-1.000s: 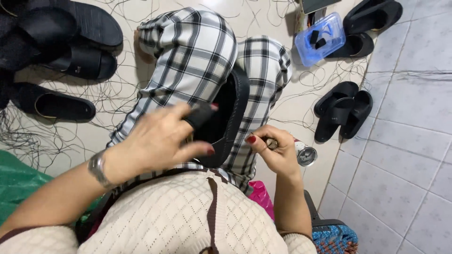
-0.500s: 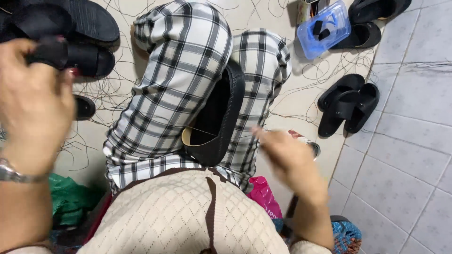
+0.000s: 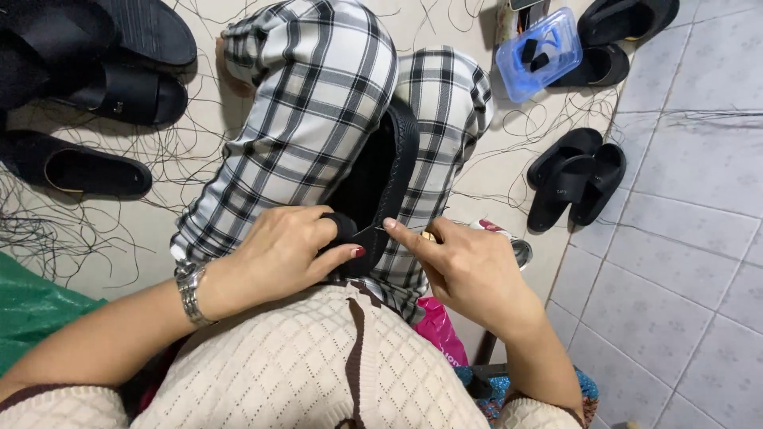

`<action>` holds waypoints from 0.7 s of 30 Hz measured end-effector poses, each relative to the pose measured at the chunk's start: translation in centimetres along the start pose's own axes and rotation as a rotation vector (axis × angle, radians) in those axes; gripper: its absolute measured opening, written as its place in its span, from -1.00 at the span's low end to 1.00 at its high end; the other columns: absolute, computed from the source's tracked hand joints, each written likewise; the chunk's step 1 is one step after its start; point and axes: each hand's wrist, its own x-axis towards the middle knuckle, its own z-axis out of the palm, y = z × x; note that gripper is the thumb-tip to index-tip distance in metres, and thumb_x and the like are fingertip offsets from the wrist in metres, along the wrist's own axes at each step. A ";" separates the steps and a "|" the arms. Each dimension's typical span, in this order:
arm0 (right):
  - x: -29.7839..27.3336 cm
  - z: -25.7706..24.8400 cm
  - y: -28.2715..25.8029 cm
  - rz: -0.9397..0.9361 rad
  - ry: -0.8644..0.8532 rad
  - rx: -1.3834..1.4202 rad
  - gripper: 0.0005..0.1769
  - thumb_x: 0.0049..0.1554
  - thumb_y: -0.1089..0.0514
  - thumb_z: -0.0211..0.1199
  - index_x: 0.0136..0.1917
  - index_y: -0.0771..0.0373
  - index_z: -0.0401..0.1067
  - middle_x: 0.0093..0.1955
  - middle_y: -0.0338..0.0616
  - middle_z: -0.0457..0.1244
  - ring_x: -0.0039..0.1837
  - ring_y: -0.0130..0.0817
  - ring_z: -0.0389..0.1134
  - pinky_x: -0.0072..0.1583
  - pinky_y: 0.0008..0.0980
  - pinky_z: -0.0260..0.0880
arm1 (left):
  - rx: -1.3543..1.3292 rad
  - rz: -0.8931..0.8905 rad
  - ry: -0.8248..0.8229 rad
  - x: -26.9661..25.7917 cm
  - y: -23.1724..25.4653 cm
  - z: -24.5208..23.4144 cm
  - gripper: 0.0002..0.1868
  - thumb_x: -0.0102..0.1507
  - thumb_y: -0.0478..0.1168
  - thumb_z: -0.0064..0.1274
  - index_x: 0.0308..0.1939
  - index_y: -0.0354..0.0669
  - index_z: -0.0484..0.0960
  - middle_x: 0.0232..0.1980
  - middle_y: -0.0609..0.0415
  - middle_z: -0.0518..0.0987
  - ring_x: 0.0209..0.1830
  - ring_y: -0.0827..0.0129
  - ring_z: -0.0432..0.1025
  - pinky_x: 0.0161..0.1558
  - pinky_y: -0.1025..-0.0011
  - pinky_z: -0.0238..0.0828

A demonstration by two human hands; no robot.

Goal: Hand-sewing the leather components of a shoe together using a needle and thread.

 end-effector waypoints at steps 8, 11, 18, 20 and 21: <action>-0.3 -0.5 -5.0 0.264 -0.261 -0.286 -0.29 0.06 0.31 -0.03 0.48 -0.04 0.31 -0.31 -0.04 0.34 -0.44 -0.26 0.43 -0.42 -0.24 0.45 | 0.143 0.294 0.195 0.7 0.0 4.2 -0.58 0.30 -0.04 0.08 -0.59 -0.19 0.56 -0.36 -0.05 0.55 -0.41 0.06 0.52 -0.38 0.28 0.42; -0.5 0.6 -3.3 0.166 -0.108 -0.223 -0.33 -0.01 0.24 0.10 0.37 -0.11 0.41 -0.32 -0.12 0.30 -0.47 -0.22 0.40 -0.45 -0.16 0.41 | 0.154 0.346 0.202 0.7 -0.5 4.1 -0.63 0.28 -0.08 0.06 -0.58 -0.17 0.57 -0.39 -0.01 0.51 -0.44 0.11 0.50 -0.37 0.30 0.42; 0.8 1.3 -1.7 0.256 -0.019 0.593 -0.56 0.04 0.33 0.24 0.20 0.11 0.58 -0.28 0.05 0.43 -0.25 0.01 0.49 -0.22 -0.20 0.49 | 0.132 0.398 0.195 0.3 -1.3 4.3 -0.65 0.28 -0.12 0.06 -0.55 -0.23 0.58 -0.36 -0.04 0.51 -0.41 0.09 0.49 -0.35 0.30 0.41; -0.3 3.1 -2.3 0.177 0.057 0.133 -0.55 0.08 0.20 0.22 0.24 -0.07 0.55 -0.17 -0.04 0.42 -0.24 -0.01 0.48 -0.27 -0.07 0.48 | 0.139 0.392 0.207 0.2 -1.4 4.3 -0.66 0.26 -0.14 0.07 -0.57 -0.25 0.57 -0.39 -0.04 0.47 -0.44 0.08 0.47 -0.35 0.26 0.41; -0.3 2.9 -2.6 0.179 0.062 0.137 -0.55 0.08 0.20 0.22 0.24 -0.07 0.55 -0.17 -0.04 0.42 -0.24 -0.01 0.48 -0.27 -0.07 0.48 | 0.143 0.394 0.203 0.2 -1.2 4.0 -0.66 0.26 -0.14 0.07 -0.57 -0.25 0.57 -0.39 -0.04 0.47 -0.44 0.08 0.47 -0.35 0.26 0.41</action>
